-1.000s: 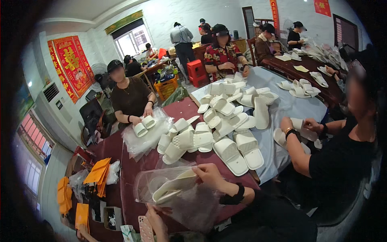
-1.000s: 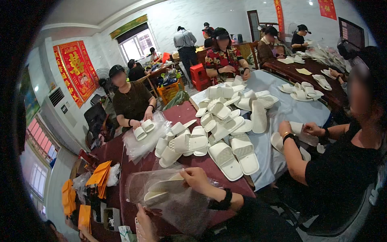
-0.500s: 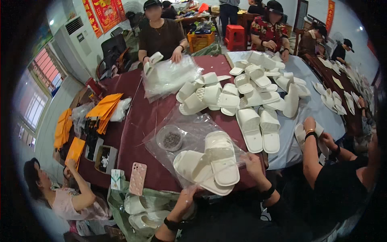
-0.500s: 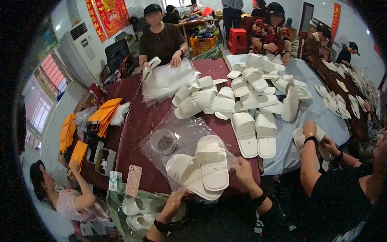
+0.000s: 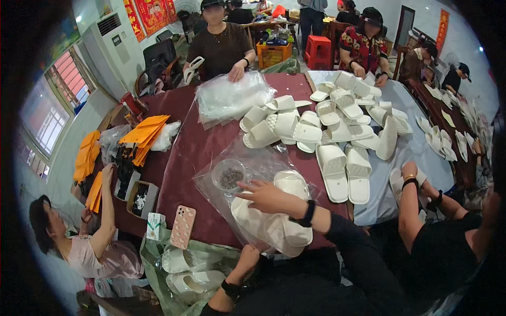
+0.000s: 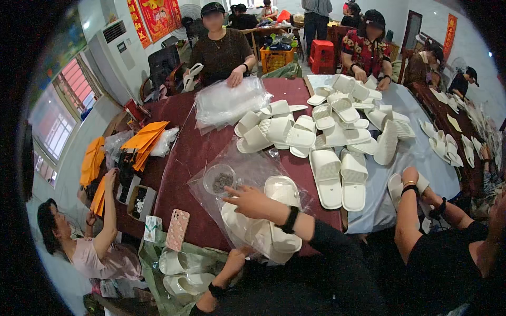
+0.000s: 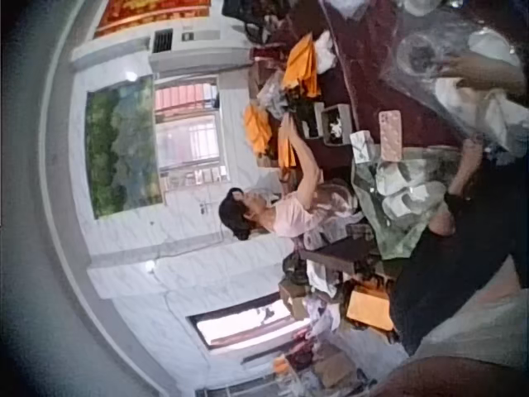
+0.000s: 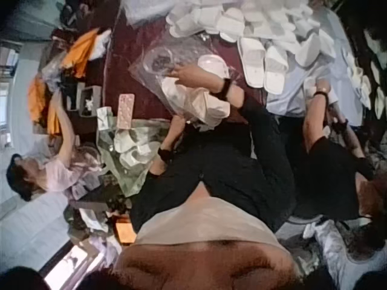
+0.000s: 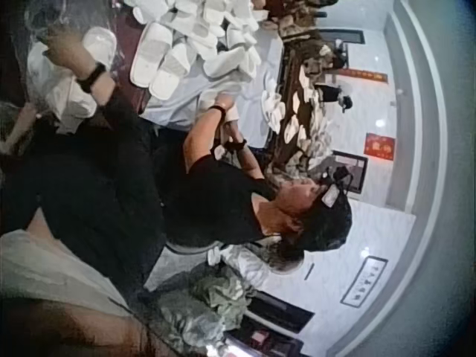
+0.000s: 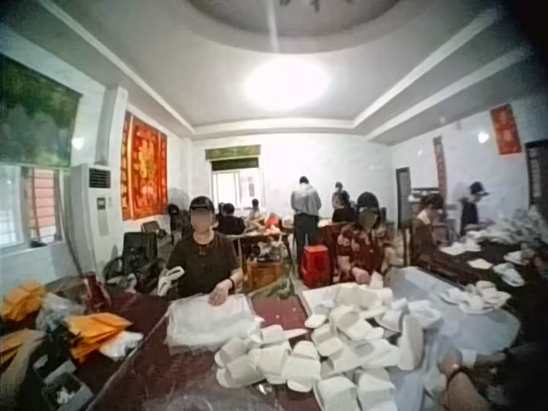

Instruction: Packing white slippers into individual plastic bags and then into a larger green bag.

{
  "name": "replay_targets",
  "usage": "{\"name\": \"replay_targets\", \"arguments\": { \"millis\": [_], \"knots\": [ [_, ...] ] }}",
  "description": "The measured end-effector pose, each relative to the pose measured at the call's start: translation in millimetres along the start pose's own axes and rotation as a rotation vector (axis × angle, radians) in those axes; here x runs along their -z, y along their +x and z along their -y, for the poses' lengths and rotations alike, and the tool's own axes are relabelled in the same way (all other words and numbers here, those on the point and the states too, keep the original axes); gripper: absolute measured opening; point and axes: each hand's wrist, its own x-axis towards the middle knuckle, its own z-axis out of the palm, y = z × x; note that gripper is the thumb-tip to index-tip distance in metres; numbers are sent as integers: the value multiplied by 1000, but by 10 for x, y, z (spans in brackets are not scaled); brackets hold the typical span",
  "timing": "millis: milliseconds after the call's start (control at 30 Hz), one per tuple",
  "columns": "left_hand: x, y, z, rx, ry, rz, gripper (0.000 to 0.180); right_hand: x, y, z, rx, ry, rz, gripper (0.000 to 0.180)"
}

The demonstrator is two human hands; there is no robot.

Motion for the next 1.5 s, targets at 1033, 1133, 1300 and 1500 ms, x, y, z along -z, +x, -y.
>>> {"name": "replay_targets", "arguments": {
  "millis": [1033,1133,1300,1500],
  "knots": [
    [400,34,-1072,-262,-285,123,43,628,-1557,285,-543,311,45,107],
    [316,-10,-1307,-74,-493,12,31,537,-1658,147,-517,226,-93,72],
    [442,68,-1341,-463,-233,-15,43,895,-1358,142,-516,160,-531,18],
    [757,-162,-1739,-430,-433,-10,56,1444,-1045,307,-276,-91,-888,24]
  ]
}}
